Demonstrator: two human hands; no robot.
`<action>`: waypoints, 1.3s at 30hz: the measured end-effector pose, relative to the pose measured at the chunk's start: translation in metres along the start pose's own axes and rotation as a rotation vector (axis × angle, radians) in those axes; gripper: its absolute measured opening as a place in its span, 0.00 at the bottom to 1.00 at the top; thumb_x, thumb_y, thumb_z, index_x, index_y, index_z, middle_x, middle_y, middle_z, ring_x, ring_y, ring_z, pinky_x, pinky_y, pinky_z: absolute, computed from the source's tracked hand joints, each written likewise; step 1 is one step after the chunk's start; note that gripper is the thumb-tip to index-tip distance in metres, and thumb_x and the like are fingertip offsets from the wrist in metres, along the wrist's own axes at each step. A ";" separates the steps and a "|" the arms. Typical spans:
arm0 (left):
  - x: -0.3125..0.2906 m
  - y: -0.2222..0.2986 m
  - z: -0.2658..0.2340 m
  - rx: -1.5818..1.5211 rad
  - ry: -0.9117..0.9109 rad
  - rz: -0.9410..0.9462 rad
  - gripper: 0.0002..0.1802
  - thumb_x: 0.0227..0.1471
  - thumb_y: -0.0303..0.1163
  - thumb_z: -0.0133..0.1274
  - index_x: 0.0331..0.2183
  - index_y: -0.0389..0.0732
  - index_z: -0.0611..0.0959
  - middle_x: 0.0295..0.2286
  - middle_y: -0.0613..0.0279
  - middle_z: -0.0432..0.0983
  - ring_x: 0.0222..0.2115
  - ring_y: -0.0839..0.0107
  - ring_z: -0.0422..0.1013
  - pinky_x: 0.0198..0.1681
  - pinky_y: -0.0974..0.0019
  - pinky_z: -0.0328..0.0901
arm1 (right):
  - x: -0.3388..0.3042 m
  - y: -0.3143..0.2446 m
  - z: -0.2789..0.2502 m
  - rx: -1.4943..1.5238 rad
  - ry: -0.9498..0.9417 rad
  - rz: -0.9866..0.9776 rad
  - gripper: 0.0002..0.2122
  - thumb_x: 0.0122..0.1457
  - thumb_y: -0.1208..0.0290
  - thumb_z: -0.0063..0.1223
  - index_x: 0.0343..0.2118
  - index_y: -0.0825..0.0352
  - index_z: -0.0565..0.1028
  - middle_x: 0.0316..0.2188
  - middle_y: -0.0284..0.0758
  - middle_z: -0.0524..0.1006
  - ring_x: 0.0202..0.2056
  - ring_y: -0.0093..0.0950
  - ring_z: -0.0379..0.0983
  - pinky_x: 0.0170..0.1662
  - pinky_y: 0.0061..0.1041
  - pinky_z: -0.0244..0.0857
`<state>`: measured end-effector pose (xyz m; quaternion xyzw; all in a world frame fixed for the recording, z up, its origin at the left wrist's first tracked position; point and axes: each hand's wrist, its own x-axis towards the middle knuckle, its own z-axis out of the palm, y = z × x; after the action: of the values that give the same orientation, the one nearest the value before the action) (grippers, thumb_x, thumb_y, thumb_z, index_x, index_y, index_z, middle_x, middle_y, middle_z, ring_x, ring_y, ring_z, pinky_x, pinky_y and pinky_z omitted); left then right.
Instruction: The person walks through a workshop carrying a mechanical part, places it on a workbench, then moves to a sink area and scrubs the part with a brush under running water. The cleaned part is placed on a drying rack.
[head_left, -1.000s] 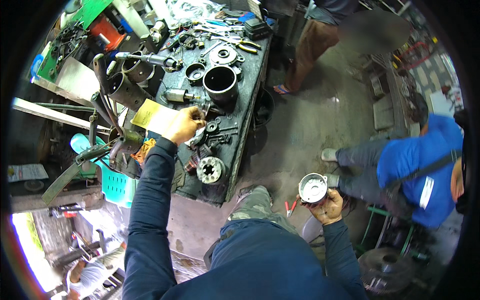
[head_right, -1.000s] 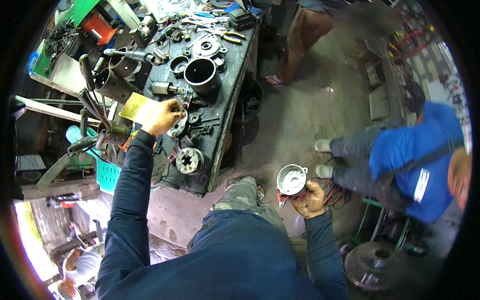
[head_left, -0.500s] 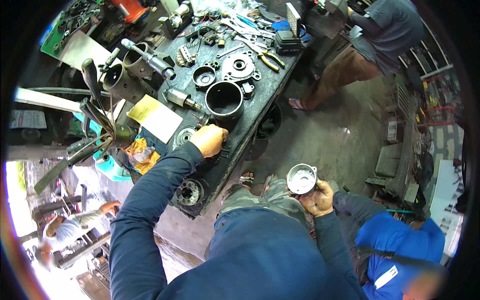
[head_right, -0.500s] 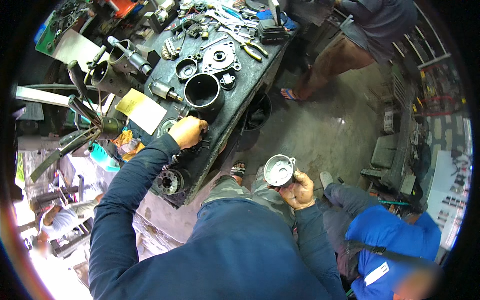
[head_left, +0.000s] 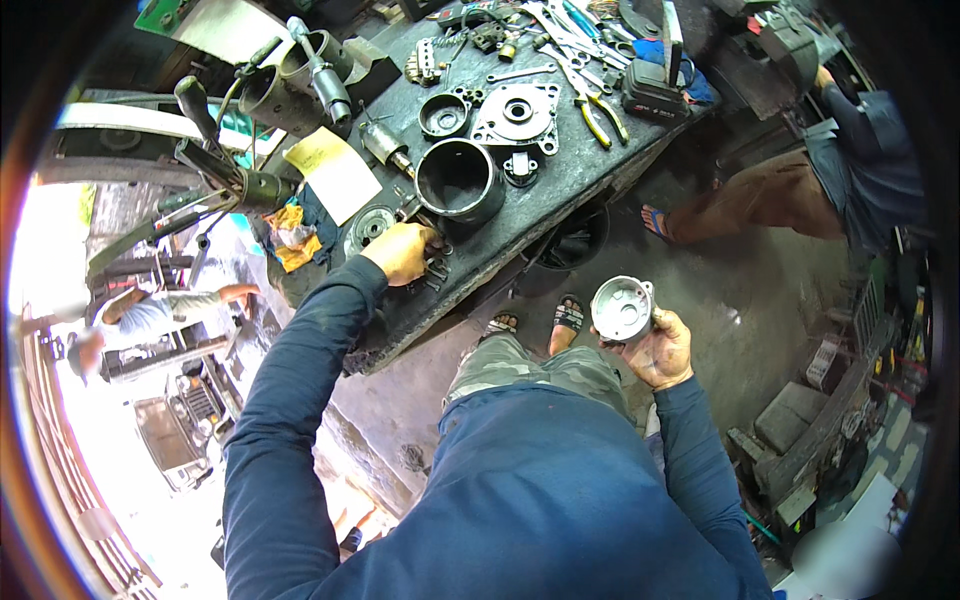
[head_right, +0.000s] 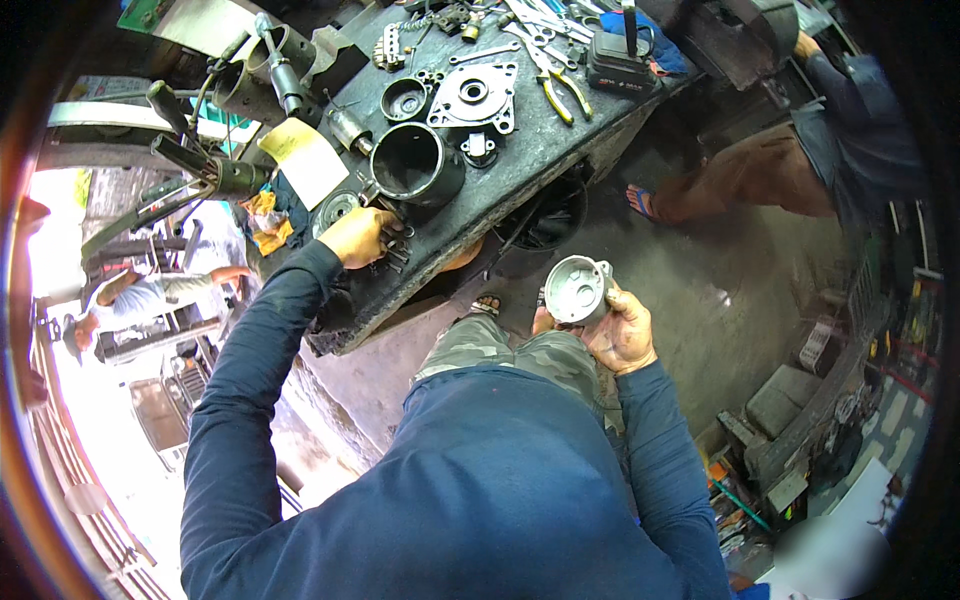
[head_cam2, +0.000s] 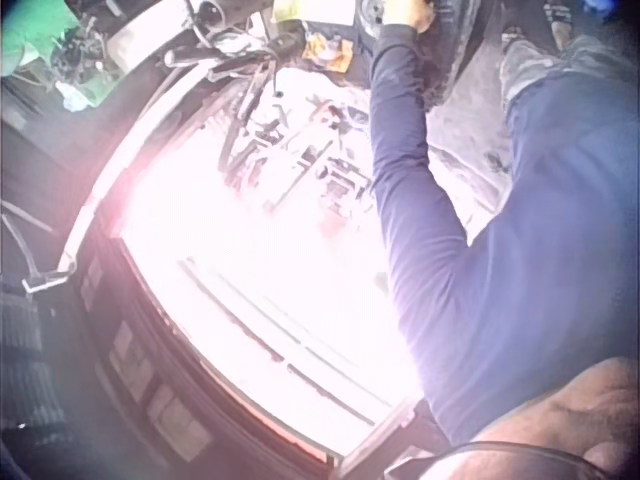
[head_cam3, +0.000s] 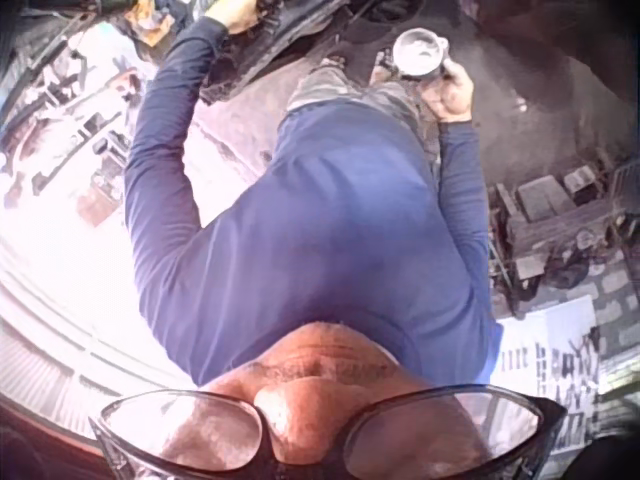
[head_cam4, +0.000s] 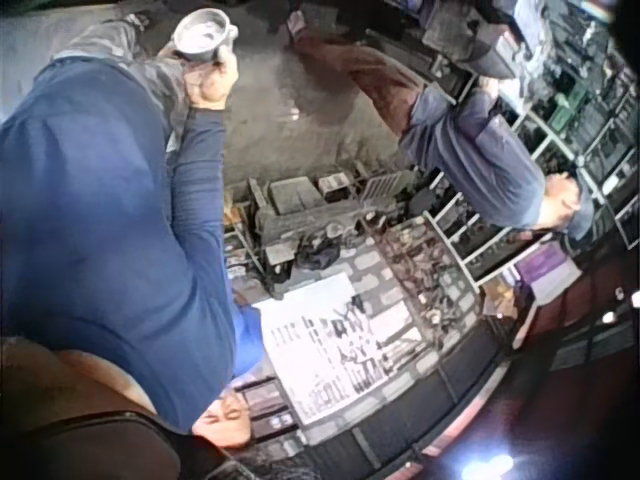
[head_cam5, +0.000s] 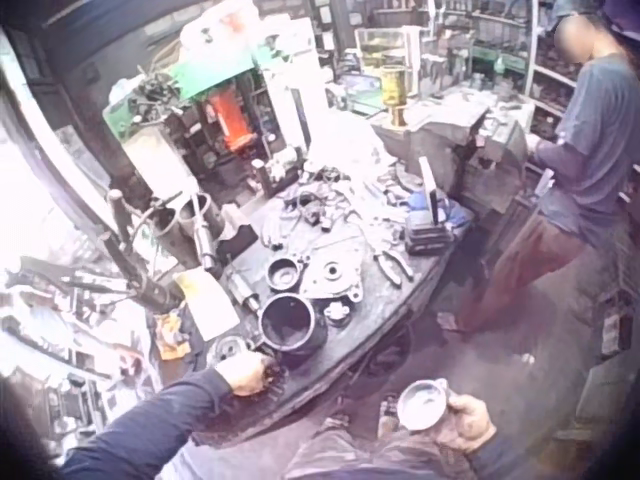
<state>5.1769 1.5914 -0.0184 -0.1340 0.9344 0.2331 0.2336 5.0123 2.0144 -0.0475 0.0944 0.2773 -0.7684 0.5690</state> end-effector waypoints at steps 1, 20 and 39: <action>-0.002 -0.001 0.002 -0.026 0.025 -0.003 0.26 0.39 0.20 0.58 0.46 0.34 0.84 0.41 0.42 0.82 0.43 0.49 0.79 0.49 0.57 0.72 | 0.002 -0.008 -0.005 0.011 0.007 0.016 0.33 0.57 0.54 0.50 0.63 0.69 0.68 0.58 0.52 0.74 0.53 0.55 0.74 0.53 0.47 0.70; -0.159 0.076 -0.018 -0.736 0.742 -0.235 0.20 0.51 0.24 0.54 0.48 0.32 0.80 0.39 0.53 0.82 0.40 0.70 0.79 0.46 0.65 0.73 | 0.068 -0.037 0.040 -0.176 -0.065 0.093 0.30 0.57 0.58 0.54 0.63 0.61 0.67 0.60 0.44 0.73 0.56 0.52 0.72 0.56 0.56 0.67; -0.287 0.079 0.054 -1.230 1.064 -0.559 0.21 0.55 0.18 0.55 0.51 0.29 0.78 0.44 0.54 0.80 0.44 0.71 0.77 0.50 0.68 0.71 | 0.325 0.156 0.338 -2.509 -0.456 -0.732 0.31 0.49 0.62 0.69 0.56 0.63 0.70 0.48 0.49 0.75 0.46 0.50 0.77 0.47 0.49 0.73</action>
<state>5.4140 1.7267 0.1117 -0.5535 0.5599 0.5382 -0.3007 5.1059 1.5362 0.0329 -0.7017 0.7025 -0.0996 0.0648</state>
